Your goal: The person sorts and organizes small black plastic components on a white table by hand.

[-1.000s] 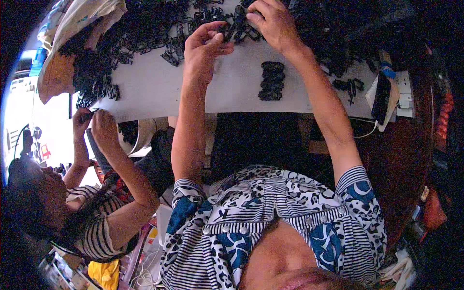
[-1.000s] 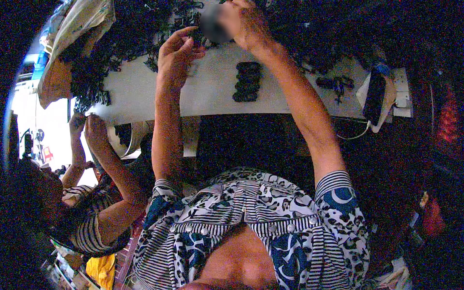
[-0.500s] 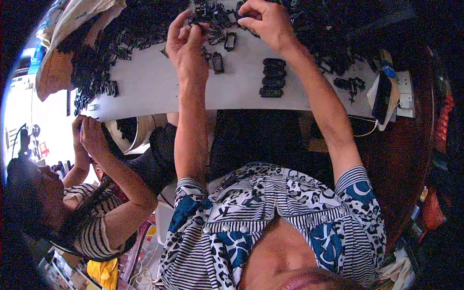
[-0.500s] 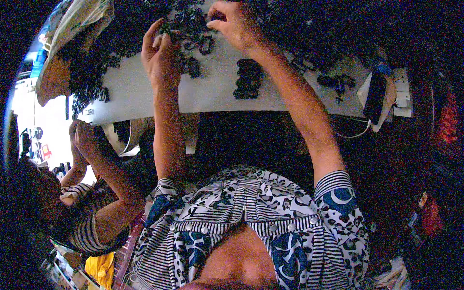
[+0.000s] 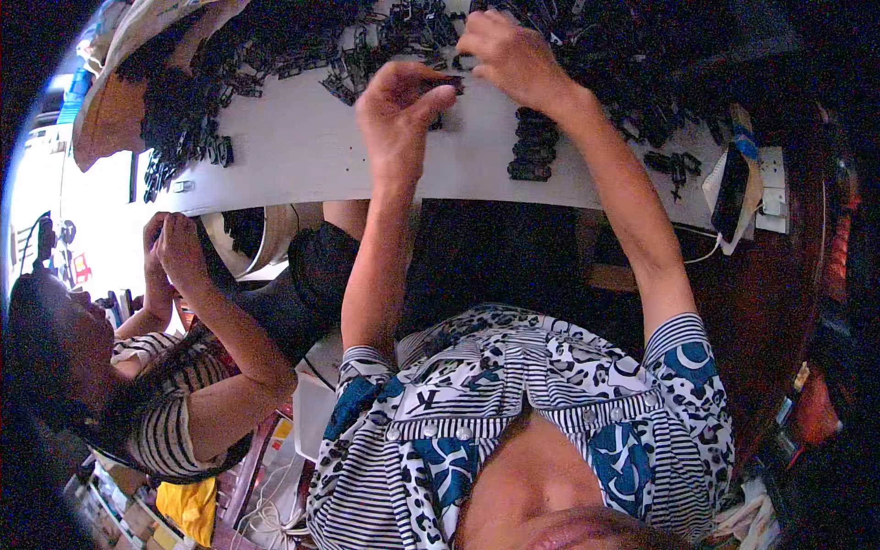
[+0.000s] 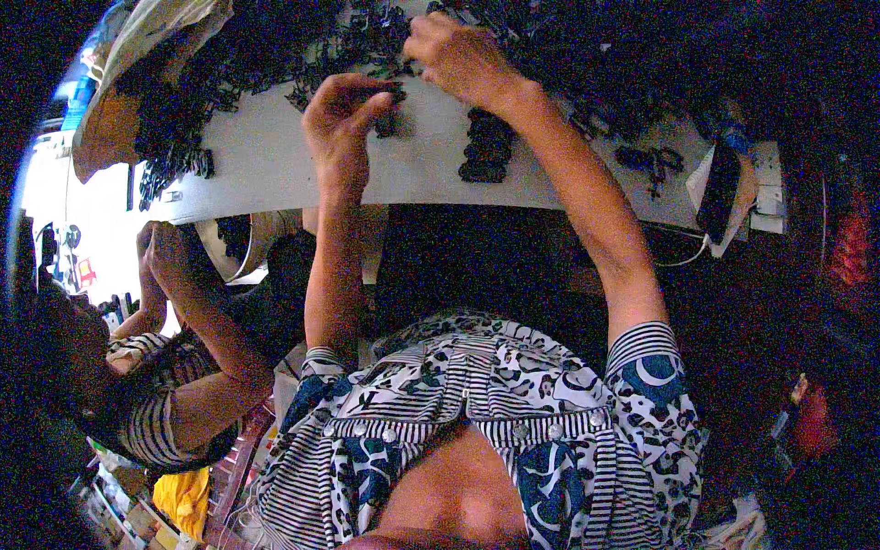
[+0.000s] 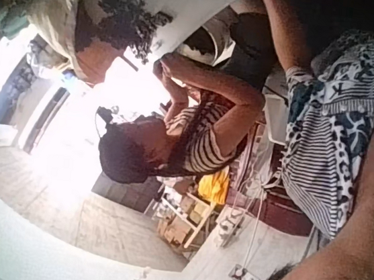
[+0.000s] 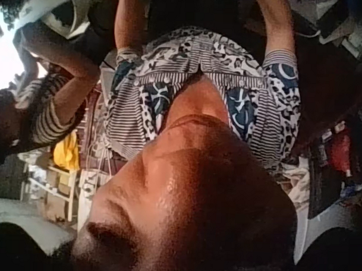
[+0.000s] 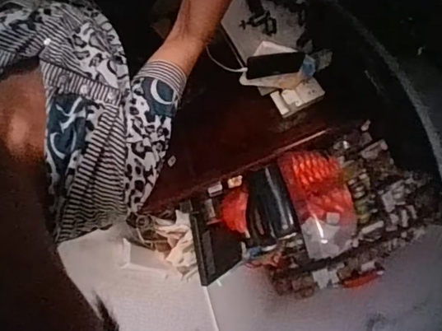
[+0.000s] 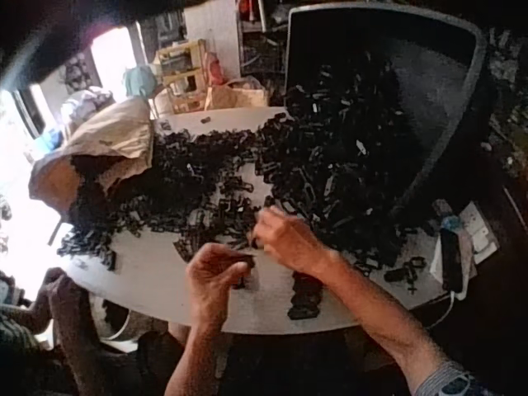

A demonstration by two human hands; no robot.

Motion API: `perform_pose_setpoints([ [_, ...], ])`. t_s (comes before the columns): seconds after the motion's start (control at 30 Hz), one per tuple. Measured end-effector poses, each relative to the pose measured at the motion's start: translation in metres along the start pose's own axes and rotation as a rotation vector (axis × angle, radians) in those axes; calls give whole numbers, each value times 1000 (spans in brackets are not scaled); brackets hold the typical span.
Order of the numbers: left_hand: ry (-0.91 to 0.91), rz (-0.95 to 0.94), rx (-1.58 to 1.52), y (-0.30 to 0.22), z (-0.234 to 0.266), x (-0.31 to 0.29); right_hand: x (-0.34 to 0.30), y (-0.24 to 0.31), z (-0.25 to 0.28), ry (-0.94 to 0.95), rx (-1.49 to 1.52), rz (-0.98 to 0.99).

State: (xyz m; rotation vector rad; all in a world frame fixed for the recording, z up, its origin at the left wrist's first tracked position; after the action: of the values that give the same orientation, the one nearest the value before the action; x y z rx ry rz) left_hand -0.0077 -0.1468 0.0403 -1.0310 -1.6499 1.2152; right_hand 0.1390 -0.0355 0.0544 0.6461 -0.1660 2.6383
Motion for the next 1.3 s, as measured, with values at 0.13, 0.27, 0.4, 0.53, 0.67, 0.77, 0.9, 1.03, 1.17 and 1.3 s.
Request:
perform_pose_setpoints([
  [0.13, 39, -124, 348, 11, -27, 3, -3, 4, 43, 3, 814, -734],
  [0.27, 103, -344, 672, 27, -48, 20, -40, -6, 42, -127, 1112, -616],
  [0.4, 171, -455, 763, 38, -52, 27, -58, -5, 45, -56, 1344, -719],
  [0.53, 111, -543, 801, 17, -42, 25, -64, -8, 49, -20, 1416, -809],
  [0.67, 348, -105, 271, -10, -45, 26, -54, -4, 39, 13, 1417, -760],
  [0.77, 353, 13, 220, -12, -49, 30, -44, 2, 43, 49, 1416, -727],
  [0.9, 248, 45, 87, -2, -45, 33, -44, 14, 48, -155, 696, -493],
  [1.03, 261, 14, -37, 6, -50, 27, -50, 14, 46, -119, 361, -362],
  [1.17, 259, -186, 617, 12, -50, 24, -62, 9, 54, -142, 364, -522],
  [1.3, 355, -421, 784, 26, -51, 26, -75, 9, 57, -180, 271, -538],
])
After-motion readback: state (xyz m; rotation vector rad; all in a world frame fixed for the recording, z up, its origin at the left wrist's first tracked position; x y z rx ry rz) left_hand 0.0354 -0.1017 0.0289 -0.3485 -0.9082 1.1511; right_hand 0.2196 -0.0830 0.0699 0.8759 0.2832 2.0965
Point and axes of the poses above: each hand's wrist, its own x-axis towards the middle knuckle, its own z-axis out of the back of the hand, y = z × x, the point moved 1 cm from there along x, towards the middle knuckle, and after that the axes turned 2 degrees about x, right-handed, at the moved point
